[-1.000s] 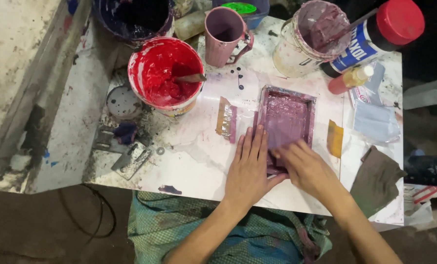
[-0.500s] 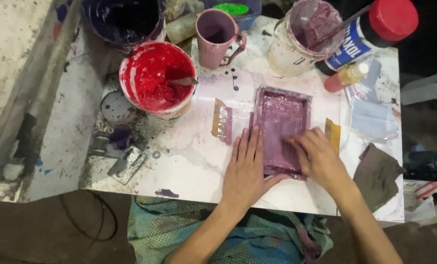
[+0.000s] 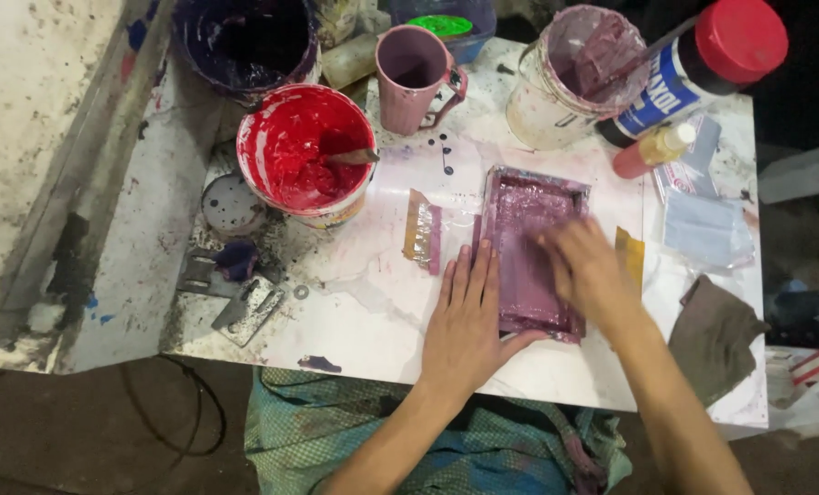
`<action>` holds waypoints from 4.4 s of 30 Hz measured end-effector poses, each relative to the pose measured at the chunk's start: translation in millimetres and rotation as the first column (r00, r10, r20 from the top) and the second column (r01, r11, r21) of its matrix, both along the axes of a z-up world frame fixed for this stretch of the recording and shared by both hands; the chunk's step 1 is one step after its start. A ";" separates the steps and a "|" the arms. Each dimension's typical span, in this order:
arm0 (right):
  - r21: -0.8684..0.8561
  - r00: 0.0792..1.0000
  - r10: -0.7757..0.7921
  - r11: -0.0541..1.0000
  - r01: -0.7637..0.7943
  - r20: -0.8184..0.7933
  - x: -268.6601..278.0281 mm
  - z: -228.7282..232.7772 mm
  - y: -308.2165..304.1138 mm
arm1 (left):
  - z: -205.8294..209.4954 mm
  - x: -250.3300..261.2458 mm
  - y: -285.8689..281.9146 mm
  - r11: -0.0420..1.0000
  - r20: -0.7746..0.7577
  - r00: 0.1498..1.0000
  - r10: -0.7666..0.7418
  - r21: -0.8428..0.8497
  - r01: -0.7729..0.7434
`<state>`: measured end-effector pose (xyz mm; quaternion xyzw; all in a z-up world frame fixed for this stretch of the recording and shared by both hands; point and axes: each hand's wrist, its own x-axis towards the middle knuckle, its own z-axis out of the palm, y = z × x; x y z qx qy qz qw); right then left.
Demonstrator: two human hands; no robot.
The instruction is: The person spreads a purple substance inside a rectangular tray using a small wooden stick. They then handle a clear plastic bag, folding and manipulating it on the table before returning to spread the substance in the tray again.
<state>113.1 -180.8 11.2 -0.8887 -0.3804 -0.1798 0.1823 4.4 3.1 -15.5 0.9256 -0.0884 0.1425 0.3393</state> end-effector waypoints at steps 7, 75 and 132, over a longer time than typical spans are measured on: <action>0.090 0.971 0.030 0.996 -0.009 -0.236 -56.9 27.8 1.3 | -5.8 0.8 -3.5 1.000 0.023 1.000 0.000 0.013 -0.001; 0.844 0.835 0.164 -0.028 0.536 -0.525 43.4 -80.6 -25.2 | -15.4 -3.4 -0.1 0.916 0.141 0.960 0.242 0.293 -0.274; 0.363 0.623 -0.492 0.525 0.770 -0.608 -124.0 -5.9 -65.0 | 19.2 -26.2 -41.8 0.937 0.137 0.991 -0.015 0.348 -0.034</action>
